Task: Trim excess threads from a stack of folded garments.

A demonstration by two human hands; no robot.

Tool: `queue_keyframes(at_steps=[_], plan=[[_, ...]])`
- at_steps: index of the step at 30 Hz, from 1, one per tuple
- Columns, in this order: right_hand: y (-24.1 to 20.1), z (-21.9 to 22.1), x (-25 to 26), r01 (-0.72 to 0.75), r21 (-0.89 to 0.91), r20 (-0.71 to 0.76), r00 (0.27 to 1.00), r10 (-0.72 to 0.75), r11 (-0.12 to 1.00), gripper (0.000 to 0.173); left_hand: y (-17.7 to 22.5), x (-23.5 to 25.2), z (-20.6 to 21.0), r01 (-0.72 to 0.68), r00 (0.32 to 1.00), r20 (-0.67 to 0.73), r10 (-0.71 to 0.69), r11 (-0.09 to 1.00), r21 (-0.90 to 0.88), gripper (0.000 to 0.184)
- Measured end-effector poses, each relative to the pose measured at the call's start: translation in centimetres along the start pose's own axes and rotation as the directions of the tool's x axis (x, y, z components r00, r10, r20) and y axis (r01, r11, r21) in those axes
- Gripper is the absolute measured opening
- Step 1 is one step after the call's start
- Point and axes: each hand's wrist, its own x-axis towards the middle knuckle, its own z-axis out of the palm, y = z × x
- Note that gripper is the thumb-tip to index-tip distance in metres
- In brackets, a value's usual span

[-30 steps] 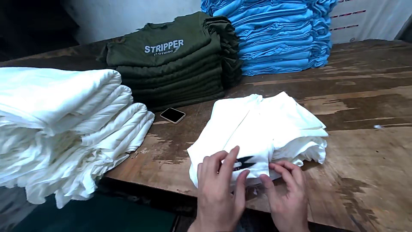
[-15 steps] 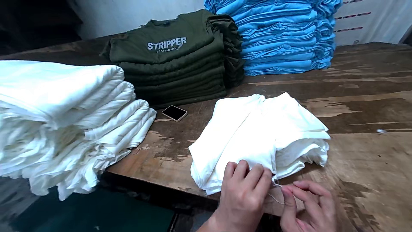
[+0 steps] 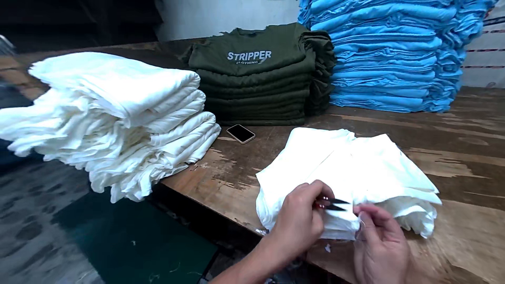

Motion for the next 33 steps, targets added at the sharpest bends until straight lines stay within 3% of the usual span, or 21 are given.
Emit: queue_keyframes(at_steps=[1,2,3,4,6,8,10,13,16,18,21,23,24,25,28,29,31,33], plan=[[0.1,-0.2,0.3,0.002,0.013,0.063,0.998,-0.002,1.000,0.015,-0.3,0.5,0.0,0.089,0.996,0.028,-0.088,0.995,-0.044,0.020],[0.0,-0.6,0.3,0.056,-0.073,0.149,0.988,-0.045,0.996,0.026,-0.4,0.8,0.1,0.149,0.988,0.046,-0.146,0.987,-0.065,0.020],[-0.3,-0.9,0.0,0.151,-0.226,0.205,0.973,-0.104,0.962,0.039,-0.5,0.9,0.2,0.177,0.983,0.054,-0.173,0.981,-0.076,0.021],[-0.5,-1.4,-0.6,0.255,-0.377,0.230,0.957,-0.177,0.891,0.039,-0.5,0.9,0.2,0.184,0.982,0.055,-0.179,0.979,-0.091,0.022],[-1.1,-2.8,-2.3,0.366,-0.566,0.218,0.931,-0.294,0.739,0.014,-0.5,0.2,0.2,0.141,0.990,0.034,-0.138,0.980,-0.141,0.024],[-1.8,-4.1,-3.4,0.349,-0.593,0.172,0.935,-0.309,0.726,0.007,-0.8,-0.7,0.0,0.013,1.000,0.004,-0.013,0.990,-0.144,0.034],[-2.5,-4.4,-4.4,0.291,-0.551,0.138,0.956,-0.259,0.782,0.008,-1.0,-2.0,0.1,-0.182,0.981,-0.074,0.181,0.983,-0.013,0.027],[-2.7,-3.9,-5.2,0.260,-0.507,0.110,0.965,-0.237,0.822,0.007,-0.5,-3.4,0.9,-0.439,0.861,-0.147,0.488,0.857,0.271,0.013],[-2.5,-3.2,-5.2,0.271,-0.478,0.098,0.962,-0.256,0.836,0.008,-0.5,-3.5,1.8,-0.558,0.763,-0.094,0.640,0.725,0.403,0.020],[-2.4,-2.9,-5.1,0.269,-0.458,0.101,0.963,-0.251,0.847,0.009,-0.9,-3.1,2.2,-0.581,0.745,-0.058,0.664,0.690,0.431,0.019],[-2.3,-3.1,-4.8,0.261,-0.440,0.116,0.965,-0.234,0.859,0.007,-1.6,-2.6,2.4,-0.550,0.765,-0.075,0.640,0.710,0.440,0.015],[-2.3,-3.6,-4.5,0.278,-0.475,0.171,0.960,-0.223,0.835,0.003,-1.7,-2.4,2.0,-0.447,0.844,-0.115,0.525,0.804,0.393,0.015],[-2.1,-3.7,-4.3,0.290,-0.513,0.191,0.956,-0.222,0.808,0.005,-1.7,-2.2,1.5,-0.383,0.893,-0.085,0.441,0.847,0.368,0.023],[-1.7,-3.7,-4.1,0.306,-0.552,0.199,0.952,-0.234,0.776,0.011,-1.8,-1.9,0.9,-0.337,0.930,-0.023,0.366,0.877,0.343,0.031],[-0.6,-3.1,-3.1,0.346,-0.636,0.256,0.938,-0.233,0.690,0.040,-2.4,-0.7,-1.4,-0.272,0.962,0.070,0.263,0.942,0.195,0.017],[-0.3,-2.9,-2.7,0.342,-0.629,0.280,0.938,-0.207,0.699,0.034,-2.4,-0.3,-2.5,-0.254,0.967,0.038,0.251,0.954,0.157,0.017],[-0.3,-3.3,-2.1,0.311,-0.577,0.317,0.937,-0.145,0.755,0.007,-2.6,0.2,-5.5,-0.161,0.976,-0.117,0.181,0.973,0.164,0.019],[-2.5,-5.0,-1.3,0.220,-0.640,0.424,0.900,0.099,0.736,0.006,-3.1,0.4,-8.5,0.076,0.919,-0.392,0.023,0.969,0.236,0.017]])
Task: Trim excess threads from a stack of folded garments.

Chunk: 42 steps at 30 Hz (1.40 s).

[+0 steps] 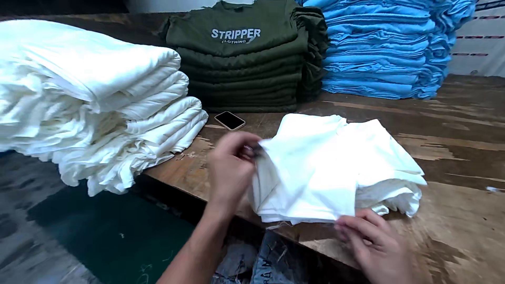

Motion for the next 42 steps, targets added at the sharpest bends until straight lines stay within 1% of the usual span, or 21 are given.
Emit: queue_keyframes(at_steps=[2,4,7,9,11,13,14,16,19,20,22,25,27,30,31,34,36,38,40,41,42], plan=[[-1.0,-3.6,0.3,-0.099,-0.188,0.292,0.944,0.152,0.977,0.008,-1.1,0.6,-1.6,0.145,0.974,-0.191,-0.119,0.980,0.133,0.017],[-1.5,-5.1,0.7,-0.073,-0.289,0.356,0.917,0.178,0.954,0.019,-0.4,0.2,-1.9,0.104,0.978,-0.198,-0.068,0.978,0.181,0.020],[-1.6,-3.1,1.1,0.010,-0.216,0.136,0.991,0.020,0.976,0.059,1.4,-3.0,-0.6,-0.172,0.985,0.052,0.167,0.978,0.115,0.018],[-0.7,-0.9,1.0,0.025,-0.101,0.039,0.999,-0.021,0.995,0.070,1.7,-5.8,0.3,-0.348,0.900,0.300,0.316,0.935,0.061,0.025],[0.5,0.4,0.3,-0.005,0.103,-0.005,1.000,0.006,0.995,0.042,0.9,-8.6,1.6,-0.488,0.828,0.399,0.393,0.856,0.169,0.031],[0.4,-0.3,-0.2,-0.109,0.272,0.083,0.993,0.089,0.956,0.014,-0.9,-11.0,2.6,-0.519,0.835,0.371,0.405,0.804,0.290,0.020],[0.2,-1.2,-0.3,-0.156,0.289,0.161,0.981,0.112,0.945,0.011,-1.7,-12.0,2.6,-0.518,0.842,0.348,0.412,0.798,0.308,0.011],[-0.2,-3.4,-0.2,-0.201,0.207,0.340,0.933,0.122,0.958,0.011,-2.2,-13.4,1.6,-0.558,0.797,0.399,0.455,0.806,0.196,0.011],[-0.6,-6.6,0.4,-0.118,-0.052,0.612,0.781,0.125,0.992,0.010,-1.0,-14.1,-0.2,-0.559,0.598,0.654,0.463,0.826,-0.073,0.008],[-0.7,-7.2,0.5,-0.092,-0.101,0.656,0.742,0.135,0.991,0.014,-0.6,-14.1,-0.5,-0.539,0.581,0.679,0.449,0.837,-0.092,0.017],[-0.9,-7.5,0.4,-0.111,-0.123,0.597,0.785,0.163,0.986,0.021,-0.4,-13.8,-0.5,-0.529,0.682,0.577,0.449,0.848,-0.034,0.037],[-1.3,-6.1,0.1,-0.169,-0.059,0.251,0.951,0.178,0.984,0.024,0.3,-12.6,0.6,-0.484,0.833,0.363,0.418,0.868,0.110,0.037],[-1.4,-5.0,0.3,-0.156,-0.017,0.092,0.983,0.157,0.988,0.031,0.4,-12.1,1.7,-0.452,0.873,0.320,0.368,0.857,0.247,0.027],[-0.6,-2.5,0.7,-0.016,0.009,0.026,1.000,0.016,1.000,0.063,0.0,-12.0,2.8,-0.424,0.894,0.301,0.331,0.840,0.338,0.027],[0.0,-1.5,0.7,0.034,-0.006,-0.001,0.999,-0.034,0.999,0.060,0.0,-12.1,2.9,-0.418,0.898,0.306,0.316,0.832,0.366,0.022],[1.4,-1.1,0.4,0.130,0.094,-0.090,0.988,-0.121,0.987,0.020,-0.3,-12.6,3.0,-0.376,0.913,0.329,0.242,0.813,0.445,0.013],[1.1,-3.6,0.0,0.074,0.227,0.046,0.995,-0.086,0.971,0.009,-0.3,-12.8,1.6,-0.389,0.855,0.481,0.193,0.853,0.349,0.013],[1.1,-6.9,-0.4,-0.058,0.239,0.340,0.940,-0.027,0.969,0.010,0.7,-12.6,-0.4,-0.312,0.639,0.760,0.118,0.943,0.116,0.012],[1.2,-9.2,-0.2,-0.138,0.047,0.602,0.794,0.082,0.989,0.017,1.6,-12.2,-0.9,-0.183,0.436,0.890,0.130,0.982,-0.054,0.007],[1.0,-9.3,-0.2,-0.144,-0.047,0.617,0.774,0.143,0.988,0.022,2.1,-11.9,-0.8,-0.132,0.438,0.885,0.156,0.985,-0.108,0.013],[0.7,-8.8,-0.3,-0.167,-0.092,0.550,0.813,0.189,0.982,0.026,2.6,-11.6,-0.5,-0.111,0.507,0.843,0.179,0.984,-0.142,0.021]])
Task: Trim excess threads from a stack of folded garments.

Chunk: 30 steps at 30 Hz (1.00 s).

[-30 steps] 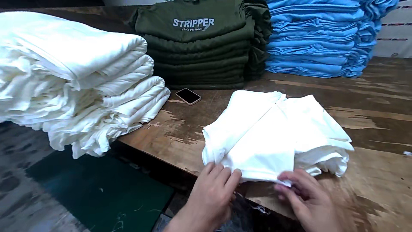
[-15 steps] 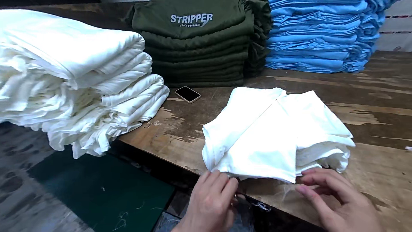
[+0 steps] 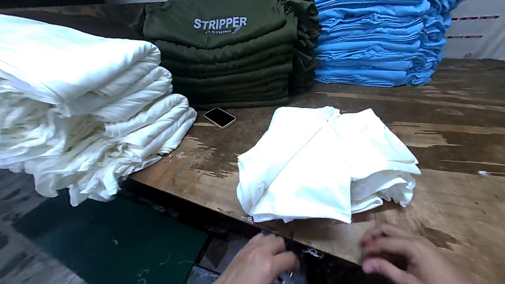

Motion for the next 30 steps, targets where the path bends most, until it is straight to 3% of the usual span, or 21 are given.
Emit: queue_keyframes(at_steps=[2,5,7,10,14,16,21,23,25,27,30], plan=[[-1.1,1.9,1.1,-0.016,0.044,-0.308,0.951,0.029,0.999,0.032,0.6,1.5,0.1,-0.030,0.963,-0.267,0.036,0.999,0.028,0.034],[-2.5,5.1,2.9,0.000,0.096,-0.562,0.825,0.054,0.995,0.044,1.4,4.7,0.7,-0.011,0.793,-0.591,0.144,0.975,0.222,0.033],[-2.5,6.7,3.2,0.025,0.075,-0.659,0.752,0.030,0.997,0.023,1.8,6.7,1.0,-0.012,0.707,-0.659,0.255,0.937,0.350,0.020],[-2.5,7.1,2.8,0.068,0.040,-0.738,0.674,-0.016,0.997,0.016,2.5,8.4,1.2,0.002,0.666,-0.663,0.341,0.888,0.459,0.013],[-2.5,7.2,2.5,0.130,-0.068,-0.822,0.554,-0.129,0.989,0.013,3.2,9.9,1.7,-0.011,0.697,-0.623,0.356,0.874,0.486,0.019],[-2.4,7.3,2.6,0.152,-0.134,-0.821,0.536,-0.196,0.979,0.012,3.1,10.4,1.9,-0.026,0.718,-0.593,0.365,0.865,0.501,0.021],[-2.2,7.3,1.5,0.010,-0.156,-0.671,0.733,-0.113,0.988,0.018,2.5,9.7,2.0,-0.018,0.694,-0.619,0.368,0.868,0.496,0.015],[-2.2,7.7,1.5,-0.034,-0.176,-0.671,0.736,-0.094,0.984,0.032,2.0,9.2,2.1,-0.018,0.694,-0.637,0.334,0.893,0.449,0.016],[-2.2,8.4,2.2,-0.032,-0.192,-0.726,0.677,-0.120,0.981,0.049,1.5,8.9,1.9,-0.005,0.726,-0.633,0.268,0.923,0.385,0.021],[-2.0,9.2,3.5,0.039,-0.189,-0.793,0.583,-0.176,0.981,0.052,0.9,8.9,1.6,-0.017,0.759,-0.617,0.210,0.953,0.303,0.018],[-1.9,9.7,6.0,0.260,-0.135,-0.866,0.437,-0.241,0.956,0.021,1.0,8.9,0.6,-0.069,0.790,-0.596,0.146,0.986,0.150,0.020]])
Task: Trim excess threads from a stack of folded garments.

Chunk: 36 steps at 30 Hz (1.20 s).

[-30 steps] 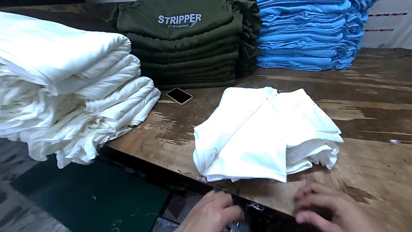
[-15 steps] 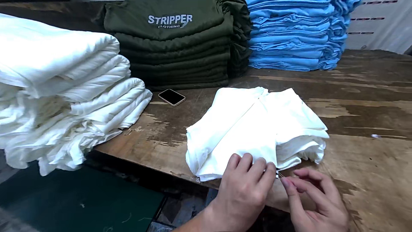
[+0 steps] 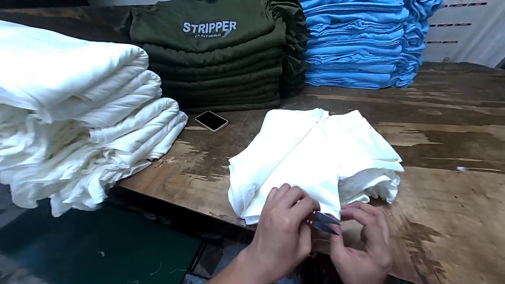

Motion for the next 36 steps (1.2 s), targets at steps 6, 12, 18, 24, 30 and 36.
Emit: queue_keyframes(at_steps=[6,12,18,24,30,36], plan=[[-0.2,1.6,2.7,-0.328,0.613,0.129,0.939,0.319,0.718,0.016,-0.7,2.2,-0.5,0.214,0.976,-0.014,-0.219,0.961,-0.178,0.023],[-0.3,-0.9,0.3,-0.002,0.114,-0.017,1.000,0.003,0.994,0.010,-0.7,1.8,-0.2,0.241,0.968,-0.003,-0.250,0.939,-0.244,0.029],[-0.6,-3.2,-1.9,-0.013,0.083,0.020,1.000,0.012,0.996,0.006,-0.3,-0.5,0.0,-0.160,0.967,-0.198,0.159,0.987,0.014,0.017],[-1.1,-2.2,-2.0,-0.003,0.117,0.008,1.000,0.002,0.993,0.005,-0.4,-0.5,1.7,-0.438,0.825,-0.235,0.513,0.845,0.308,0.018],[0.5,-3.1,-1.4,-0.022,-0.035,0.279,0.960,0.031,0.999,0.010,-0.7,0.8,0.2,-0.254,0.965,-0.014,0.260,0.952,0.170,0.016],[-0.3,-4.7,-0.5,0.138,-0.207,0.685,0.727,0.043,0.969,0.037,-4.4,3.5,-10.1,0.435,0.766,-0.528,-0.367,0.900,0.006,0.031]])
